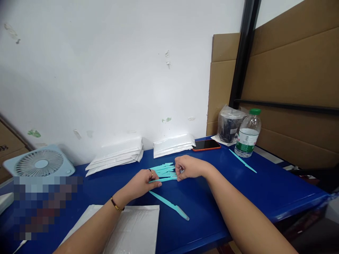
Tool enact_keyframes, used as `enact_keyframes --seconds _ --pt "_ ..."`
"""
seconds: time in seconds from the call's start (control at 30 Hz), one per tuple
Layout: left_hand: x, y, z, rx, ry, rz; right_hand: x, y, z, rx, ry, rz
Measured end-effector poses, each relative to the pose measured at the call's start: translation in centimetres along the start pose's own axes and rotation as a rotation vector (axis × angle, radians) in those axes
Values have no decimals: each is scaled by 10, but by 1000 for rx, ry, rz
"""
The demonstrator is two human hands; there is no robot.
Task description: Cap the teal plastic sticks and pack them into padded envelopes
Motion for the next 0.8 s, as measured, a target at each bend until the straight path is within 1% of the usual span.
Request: enact_keyframes --seconds 0.1,0.17,0.2,0.23,0.27,0.33,0.37,0.4,0.43,0.5,0.53,0.6,0.67,0.8 --pt "7 -3 -7 22 -112 91 5 0 10 -108 77 90" --pt "12 -3 -6 41 -153 164 9 1 16 -177 118 153" --pt "14 -2 -4 34 -146 179 11 1 18 -193 128 177" --pt "15 -1 -1 10 -125 168 12 2 19 -196 128 194" --pt "15 0 2 -26 -94 130 13 3 18 -188 114 194" --pt "11 4 9 -106 -33 -3 13 4 14 -154 49 142" --pt "9 5 11 -132 -15 -62 13 5 10 -133 11 89" --pt "7 5 12 -139 -8 -95 11 5 6 -116 -22 23" --pt "5 5 11 -128 -5 -99 9 5 2 -104 -48 -52" --pt "2 4 7 -72 7 -56 2 5 -6 -88 -78 -186" --pt "2 3 4 -40 18 -30 -1 5 -8 -83 -88 -227" --pt "2 1 -3 9 50 -10 -6 4 -9 -76 -113 -254" --pt "4 0 -8 34 62 -8 -7 5 -5 -93 -128 -248" --pt "10 0 -12 67 14 -17 4 10 12 -197 -110 -263"
Point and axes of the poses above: each hand's wrist, its own y-axis away from the middle knuckle, its own x-axis out of the back of the hand, z = x × y, the point moved 1 cm from there along -y, towards the middle knuckle, and after that the axes turned 12 degrees about z, right-handed, at the moved point
